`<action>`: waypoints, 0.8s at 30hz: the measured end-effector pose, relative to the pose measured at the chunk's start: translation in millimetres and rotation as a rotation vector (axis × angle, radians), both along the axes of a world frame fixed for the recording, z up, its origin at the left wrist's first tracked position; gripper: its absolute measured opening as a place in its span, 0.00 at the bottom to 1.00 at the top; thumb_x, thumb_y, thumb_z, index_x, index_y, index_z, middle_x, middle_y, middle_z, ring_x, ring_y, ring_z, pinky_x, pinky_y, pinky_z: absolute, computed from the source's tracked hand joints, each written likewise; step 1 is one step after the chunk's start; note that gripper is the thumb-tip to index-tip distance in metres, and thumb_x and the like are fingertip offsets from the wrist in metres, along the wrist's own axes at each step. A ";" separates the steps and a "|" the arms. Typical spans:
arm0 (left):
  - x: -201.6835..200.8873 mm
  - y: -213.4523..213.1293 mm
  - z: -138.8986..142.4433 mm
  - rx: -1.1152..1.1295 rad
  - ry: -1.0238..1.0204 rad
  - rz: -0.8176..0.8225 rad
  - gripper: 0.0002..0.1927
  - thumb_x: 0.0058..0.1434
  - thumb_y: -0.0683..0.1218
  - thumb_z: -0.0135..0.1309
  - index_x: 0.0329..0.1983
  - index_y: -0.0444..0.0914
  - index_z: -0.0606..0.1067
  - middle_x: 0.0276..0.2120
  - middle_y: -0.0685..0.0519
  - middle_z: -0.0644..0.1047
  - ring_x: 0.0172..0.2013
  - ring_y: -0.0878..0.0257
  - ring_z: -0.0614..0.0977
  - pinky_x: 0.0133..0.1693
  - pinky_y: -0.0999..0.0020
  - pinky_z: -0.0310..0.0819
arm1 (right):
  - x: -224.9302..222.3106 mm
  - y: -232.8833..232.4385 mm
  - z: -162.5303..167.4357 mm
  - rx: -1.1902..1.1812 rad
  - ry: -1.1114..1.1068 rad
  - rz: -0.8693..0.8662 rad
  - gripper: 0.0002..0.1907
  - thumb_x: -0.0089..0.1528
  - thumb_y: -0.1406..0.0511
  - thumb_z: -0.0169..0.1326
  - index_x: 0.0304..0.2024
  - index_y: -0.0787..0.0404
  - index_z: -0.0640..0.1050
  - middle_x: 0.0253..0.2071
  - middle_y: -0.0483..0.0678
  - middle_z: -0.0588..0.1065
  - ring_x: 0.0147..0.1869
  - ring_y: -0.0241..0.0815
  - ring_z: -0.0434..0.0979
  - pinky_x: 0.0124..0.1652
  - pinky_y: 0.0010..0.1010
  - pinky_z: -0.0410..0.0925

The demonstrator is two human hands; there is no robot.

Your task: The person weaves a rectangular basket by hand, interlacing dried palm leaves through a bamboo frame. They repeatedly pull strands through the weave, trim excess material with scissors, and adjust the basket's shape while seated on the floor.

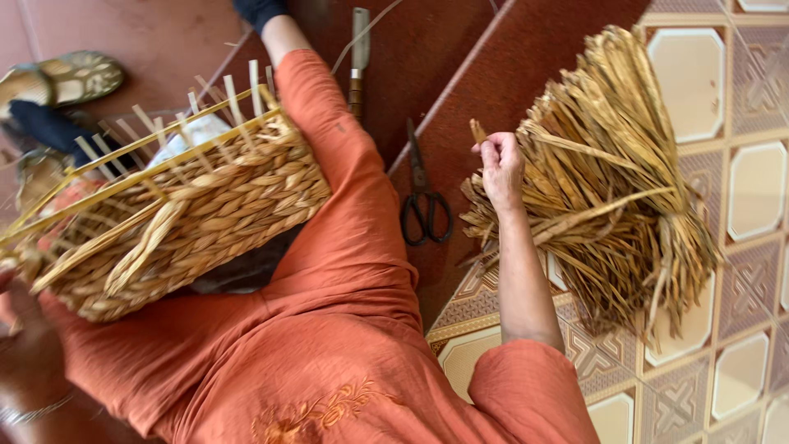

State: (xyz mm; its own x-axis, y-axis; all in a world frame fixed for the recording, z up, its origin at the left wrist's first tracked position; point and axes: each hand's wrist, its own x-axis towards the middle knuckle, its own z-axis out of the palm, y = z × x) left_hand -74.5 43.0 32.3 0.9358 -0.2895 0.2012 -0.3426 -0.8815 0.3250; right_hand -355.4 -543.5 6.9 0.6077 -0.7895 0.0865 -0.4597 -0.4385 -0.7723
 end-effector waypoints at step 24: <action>-22.3 -84.9 29.3 -1.865 0.753 0.317 0.14 0.77 0.49 0.42 0.42 0.37 0.75 0.39 0.47 0.81 0.44 0.56 0.83 0.53 0.57 0.78 | 226.9 337.3 71.5 -0.030 -0.049 1.150 0.10 0.68 0.63 0.57 0.33 0.61 0.77 0.27 0.50 0.78 0.28 0.49 0.75 0.34 0.42 0.66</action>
State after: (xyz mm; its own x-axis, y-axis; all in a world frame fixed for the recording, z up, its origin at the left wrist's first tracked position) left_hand -96.8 -41.8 61.7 0.9248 -0.0746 -0.3730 0.3326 0.6347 0.6976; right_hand -128.5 -206.3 78.4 0.9627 0.2319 0.1396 0.2542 -0.5976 -0.7604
